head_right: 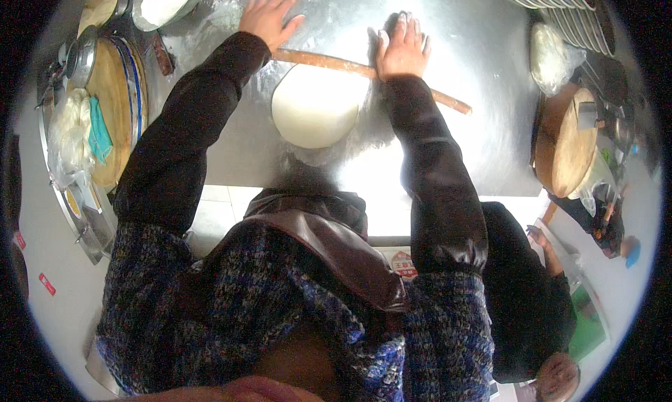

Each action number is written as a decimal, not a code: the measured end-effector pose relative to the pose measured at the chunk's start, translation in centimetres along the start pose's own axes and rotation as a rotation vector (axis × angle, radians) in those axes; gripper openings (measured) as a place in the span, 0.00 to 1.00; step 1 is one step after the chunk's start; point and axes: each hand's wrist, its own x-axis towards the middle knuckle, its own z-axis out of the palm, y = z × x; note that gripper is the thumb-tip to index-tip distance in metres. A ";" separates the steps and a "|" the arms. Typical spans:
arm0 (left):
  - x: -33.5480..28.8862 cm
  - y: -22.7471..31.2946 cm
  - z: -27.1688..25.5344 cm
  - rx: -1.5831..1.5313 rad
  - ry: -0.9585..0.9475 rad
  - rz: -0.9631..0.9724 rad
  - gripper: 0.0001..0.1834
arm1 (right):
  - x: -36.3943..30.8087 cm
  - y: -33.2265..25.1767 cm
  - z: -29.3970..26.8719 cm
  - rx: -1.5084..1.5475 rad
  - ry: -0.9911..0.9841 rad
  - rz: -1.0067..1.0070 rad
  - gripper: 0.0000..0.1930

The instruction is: The person portions dough from a larger mass, weighs small pieces, and rolls each piece flat with a rolling pin on a floured metal countertop. The person repeatedly flattens and turns the dough to achieve an even circular shape.

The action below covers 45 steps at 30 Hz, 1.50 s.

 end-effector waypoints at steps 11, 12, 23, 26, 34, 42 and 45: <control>-4.1 10.2 -3.5 -0.436 -0.597 0.058 0.34 | -19.8 -4.7 -4.9 0.314 0.030 -0.142 0.21; -4.6 9.6 -3.4 -0.543 -0.623 0.031 0.27 | -20.9 -4.7 -5.4 0.356 0.016 -0.184 0.20; -23.5 6.1 -9.7 -0.265 -0.130 -0.426 0.18 | -20.4 -7.0 -7.6 0.365 -0.047 -0.251 0.25; -25.1 5.8 -8.1 0.068 0.000 -0.328 0.24 | -15.5 -8.5 -5.2 0.141 -0.120 -0.245 0.31; -16.1 -3.5 -2.9 -0.060 0.181 -0.408 0.29 | 0.9 -11.5 -1.1 0.074 -0.119 -0.248 0.36; -29.8 10.7 -6.0 -0.108 -0.205 -0.509 0.32 | -14.1 -8.3 -5.6 -0.074 -0.254 -0.331 0.35; -26.4 6.0 -4.5 -0.050 -0.130 -0.485 0.33 | -7.9 -9.7 -2.7 -0.059 -0.208 -0.351 0.36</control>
